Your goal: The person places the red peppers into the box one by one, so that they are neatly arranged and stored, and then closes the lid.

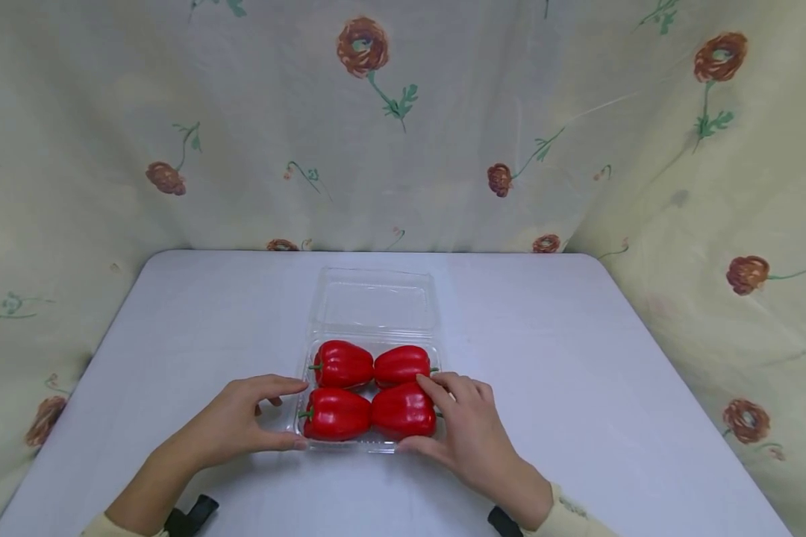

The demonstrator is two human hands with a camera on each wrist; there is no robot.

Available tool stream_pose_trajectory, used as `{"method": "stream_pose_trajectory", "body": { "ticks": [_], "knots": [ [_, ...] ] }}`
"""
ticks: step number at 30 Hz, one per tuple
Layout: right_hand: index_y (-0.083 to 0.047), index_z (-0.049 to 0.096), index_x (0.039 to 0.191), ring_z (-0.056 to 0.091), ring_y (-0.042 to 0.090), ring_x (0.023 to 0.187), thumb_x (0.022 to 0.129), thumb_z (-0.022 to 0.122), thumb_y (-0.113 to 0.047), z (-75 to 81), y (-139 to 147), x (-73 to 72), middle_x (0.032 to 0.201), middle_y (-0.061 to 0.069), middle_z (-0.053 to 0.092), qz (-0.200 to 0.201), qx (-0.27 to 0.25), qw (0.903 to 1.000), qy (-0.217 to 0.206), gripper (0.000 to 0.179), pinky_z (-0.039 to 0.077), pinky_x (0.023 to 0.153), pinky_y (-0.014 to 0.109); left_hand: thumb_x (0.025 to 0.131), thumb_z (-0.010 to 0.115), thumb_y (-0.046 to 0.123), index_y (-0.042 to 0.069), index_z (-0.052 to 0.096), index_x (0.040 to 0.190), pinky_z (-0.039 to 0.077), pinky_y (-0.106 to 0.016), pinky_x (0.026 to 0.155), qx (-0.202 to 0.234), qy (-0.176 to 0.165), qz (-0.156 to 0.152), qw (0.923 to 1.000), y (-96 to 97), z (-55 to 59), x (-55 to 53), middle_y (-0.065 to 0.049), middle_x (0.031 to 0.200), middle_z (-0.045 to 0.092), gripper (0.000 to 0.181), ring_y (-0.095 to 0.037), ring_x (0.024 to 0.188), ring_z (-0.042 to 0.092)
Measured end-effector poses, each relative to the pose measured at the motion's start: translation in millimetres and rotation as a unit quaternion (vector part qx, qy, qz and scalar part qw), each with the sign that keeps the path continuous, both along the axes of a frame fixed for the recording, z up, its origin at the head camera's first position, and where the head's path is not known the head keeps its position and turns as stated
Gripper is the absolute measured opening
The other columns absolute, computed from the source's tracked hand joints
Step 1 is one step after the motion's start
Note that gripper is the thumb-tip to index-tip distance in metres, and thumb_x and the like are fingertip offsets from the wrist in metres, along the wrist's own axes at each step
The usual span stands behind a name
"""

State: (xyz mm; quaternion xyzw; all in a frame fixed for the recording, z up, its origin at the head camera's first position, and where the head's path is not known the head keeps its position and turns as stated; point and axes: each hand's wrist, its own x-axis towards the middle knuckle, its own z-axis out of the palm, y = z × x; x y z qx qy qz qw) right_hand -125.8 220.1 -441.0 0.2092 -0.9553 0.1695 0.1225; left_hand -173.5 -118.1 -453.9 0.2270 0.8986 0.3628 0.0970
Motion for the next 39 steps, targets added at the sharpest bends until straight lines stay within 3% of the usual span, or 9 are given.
{"method": "stream_pose_trajectory", "body": {
  "ticks": [8, 16, 26, 39],
  "knots": [
    [-0.016, 0.059, 0.138, 0.053, 0.015, 0.113, 0.079, 0.070, -0.067, -3.1, 2.5, 1.6, 0.124, 0.000, 0.058, -0.001, -0.018, 0.9998, 0.008, 0.079, 0.039, 0.094, 0.042, 0.065, 0.089, 0.052, 0.022, 0.066, 0.130, 0.055, -0.033, 0.073, 0.000, -0.004, 0.010, 0.9999, 1.4, 1.3, 1.3, 0.002, 0.127, 0.064, 0.075, -0.019, 0.099, 0.061],
    [-0.017, 0.063, 0.135, 0.054, 0.013, 0.108, 0.078, 0.067, -0.070, -5.5, 4.1, 2.5, 0.115, -0.003, 0.062, 0.000, -0.007, 0.9998, 0.020, 0.077, 0.034, 0.096, 0.046, 0.066, 0.088, 0.052, 0.021, 0.066, 0.130, 0.055, -0.032, 0.072, 0.002, -0.006, 0.004, 1.0000, 2.5, 2.1, 1.7, 0.001, 0.127, 0.064, 0.074, -0.020, 0.098, 0.061],
    [-0.015, 0.067, 0.130, 0.053, 0.013, 0.103, 0.075, 0.075, -0.065, -11.1, 6.6, 0.9, 0.108, -0.004, 0.067, 0.006, 0.015, 0.9982, 0.057, 0.074, 0.031, 0.095, 0.051, 0.065, 0.088, 0.052, 0.023, 0.065, 0.131, 0.054, -0.032, 0.073, 0.006, -0.011, 0.015, 0.9998, 1.8, 1.6, 2.7, 0.002, 0.127, 0.064, 0.076, -0.019, 0.098, 0.060],
    [-0.019, 0.064, 0.132, 0.051, 0.013, 0.109, 0.076, 0.072, -0.067, -14.7, 5.0, 1.9, 0.118, -0.004, 0.064, -0.020, 0.000, 0.9996, 0.022, 0.074, 0.028, 0.097, 0.048, 0.065, 0.089, 0.051, 0.021, 0.065, 0.131, 0.055, -0.031, 0.071, 0.003, 0.000, 0.011, 0.9999, 2.2, 2.3, 2.2, 0.001, 0.126, 0.063, 0.077, -0.018, 0.096, 0.060]
  ]
}}
